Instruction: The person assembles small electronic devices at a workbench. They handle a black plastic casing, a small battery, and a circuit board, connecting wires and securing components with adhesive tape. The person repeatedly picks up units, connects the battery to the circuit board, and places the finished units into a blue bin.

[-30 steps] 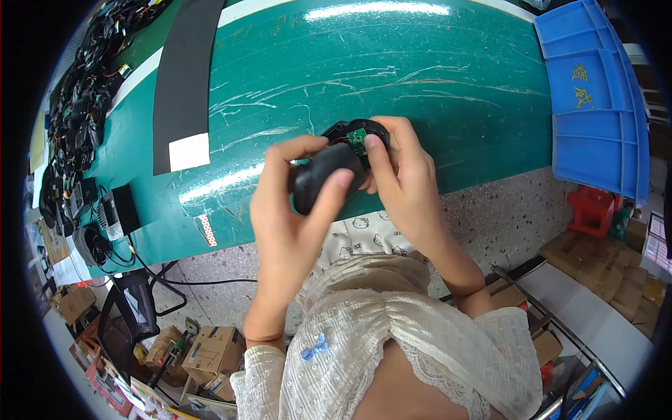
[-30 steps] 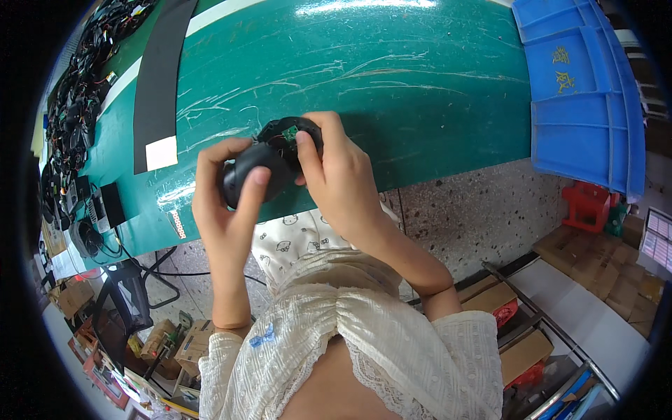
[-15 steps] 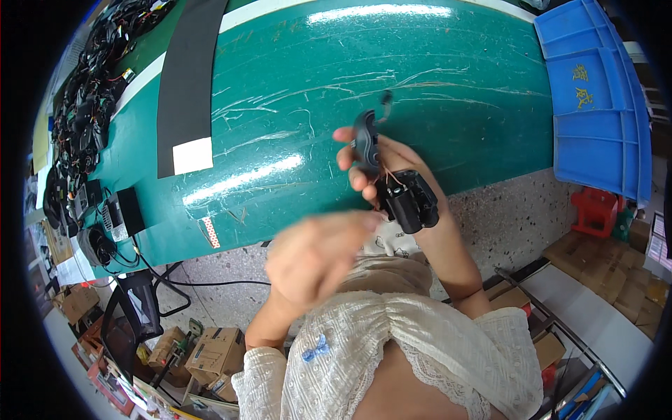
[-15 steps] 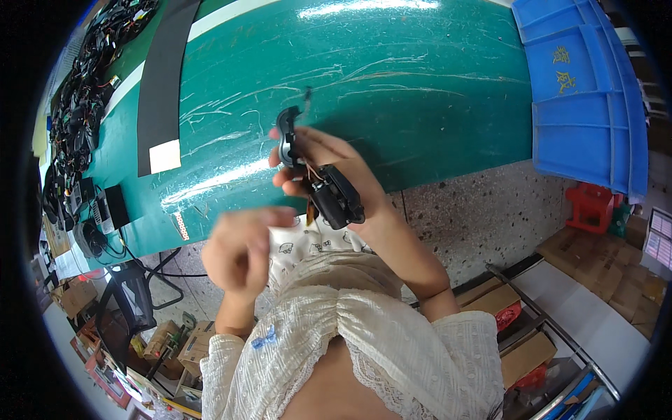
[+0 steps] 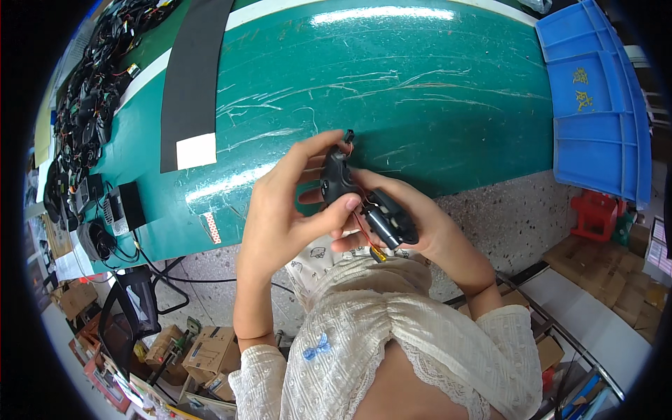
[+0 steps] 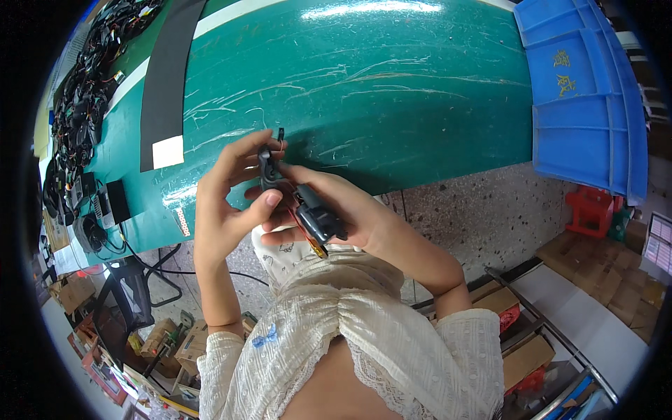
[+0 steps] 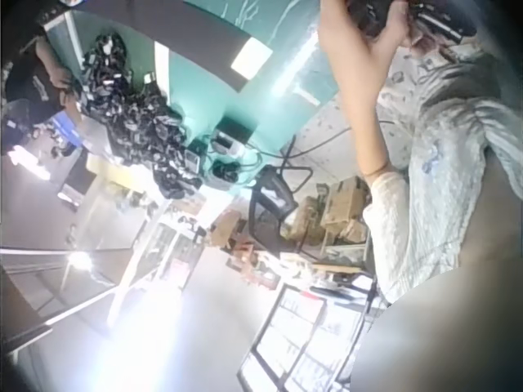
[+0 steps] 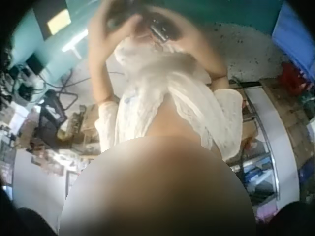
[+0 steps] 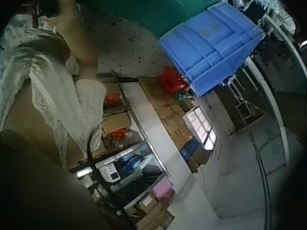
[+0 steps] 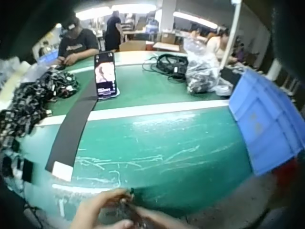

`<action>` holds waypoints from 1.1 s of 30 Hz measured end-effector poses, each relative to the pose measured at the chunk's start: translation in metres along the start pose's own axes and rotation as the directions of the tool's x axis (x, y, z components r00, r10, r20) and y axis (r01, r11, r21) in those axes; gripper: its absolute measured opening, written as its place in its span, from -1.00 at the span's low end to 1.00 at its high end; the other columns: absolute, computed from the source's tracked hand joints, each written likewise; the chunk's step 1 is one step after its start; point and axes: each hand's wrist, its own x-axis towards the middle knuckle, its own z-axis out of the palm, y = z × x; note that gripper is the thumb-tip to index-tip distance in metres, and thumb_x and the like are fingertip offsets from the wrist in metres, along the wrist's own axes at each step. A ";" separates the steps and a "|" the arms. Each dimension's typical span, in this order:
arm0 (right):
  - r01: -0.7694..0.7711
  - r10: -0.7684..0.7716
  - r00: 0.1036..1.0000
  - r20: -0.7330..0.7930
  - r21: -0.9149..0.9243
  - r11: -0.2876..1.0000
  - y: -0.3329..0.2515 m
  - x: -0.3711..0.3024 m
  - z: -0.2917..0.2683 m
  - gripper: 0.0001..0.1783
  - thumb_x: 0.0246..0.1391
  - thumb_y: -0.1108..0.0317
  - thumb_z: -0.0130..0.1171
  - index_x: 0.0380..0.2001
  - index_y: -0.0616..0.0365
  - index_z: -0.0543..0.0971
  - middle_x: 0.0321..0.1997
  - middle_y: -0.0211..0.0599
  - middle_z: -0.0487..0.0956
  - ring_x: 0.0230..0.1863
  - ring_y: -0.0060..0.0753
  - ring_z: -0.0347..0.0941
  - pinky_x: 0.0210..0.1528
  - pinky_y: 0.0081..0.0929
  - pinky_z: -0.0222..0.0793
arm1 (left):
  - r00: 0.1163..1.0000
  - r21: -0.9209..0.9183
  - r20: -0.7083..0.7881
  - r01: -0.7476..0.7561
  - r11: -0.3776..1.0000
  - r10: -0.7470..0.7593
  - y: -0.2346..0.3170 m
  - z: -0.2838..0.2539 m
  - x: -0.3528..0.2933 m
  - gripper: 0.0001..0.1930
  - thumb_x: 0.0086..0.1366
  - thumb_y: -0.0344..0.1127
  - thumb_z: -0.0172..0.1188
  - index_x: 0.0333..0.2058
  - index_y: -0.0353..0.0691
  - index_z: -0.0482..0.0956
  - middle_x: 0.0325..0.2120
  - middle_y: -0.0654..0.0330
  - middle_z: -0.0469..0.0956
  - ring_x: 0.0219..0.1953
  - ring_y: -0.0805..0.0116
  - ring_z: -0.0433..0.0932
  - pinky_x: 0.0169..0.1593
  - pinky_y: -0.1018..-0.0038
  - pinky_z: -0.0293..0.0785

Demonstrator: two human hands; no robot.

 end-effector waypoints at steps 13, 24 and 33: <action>0.101 -0.005 0.920 0.392 -0.226 0.969 -0.014 -0.009 -0.002 -0.21 -0.01 0.14 0.19 0.16 0.31 0.08 0.05 0.18 0.32 0.11 0.19 0.25 0.25 0.02 0.06 | 0.920 -0.582 -0.390 -0.280 0.763 0.040 -0.026 0.031 -0.006 -0.36 0.15 -0.05 0.07 0.05 -0.45 0.19 -0.06 -0.14 0.36 -0.03 0.12 0.43 0.03 0.32 0.39; 0.281 -0.410 0.907 -0.099 -0.584 0.762 -0.024 -0.029 0.023 -0.57 0.20 0.21 -0.11 0.01 0.30 0.20 -0.12 -0.02 0.45 -0.23 -0.18 0.54 -0.21 -0.45 0.54 | 0.891 -0.774 -0.449 -0.347 0.530 -0.072 -0.017 0.046 0.002 -0.28 0.13 -0.03 0.12 0.13 -0.39 0.12 0.06 -0.14 0.25 0.07 0.06 0.34 0.09 0.24 0.37; 0.359 -0.569 0.813 -0.124 -0.664 0.656 -0.017 -0.025 0.005 -0.63 0.25 0.17 -0.19 -0.03 0.23 0.28 -0.26 -0.29 0.45 -0.42 -0.57 0.45 -0.54 -0.58 0.46 | 0.920 -0.905 -0.368 -0.321 0.280 -0.133 -0.014 0.053 0.010 -0.27 0.13 0.01 0.03 0.15 -0.35 0.08 0.13 -0.03 0.17 0.16 0.06 0.21 0.21 0.19 0.17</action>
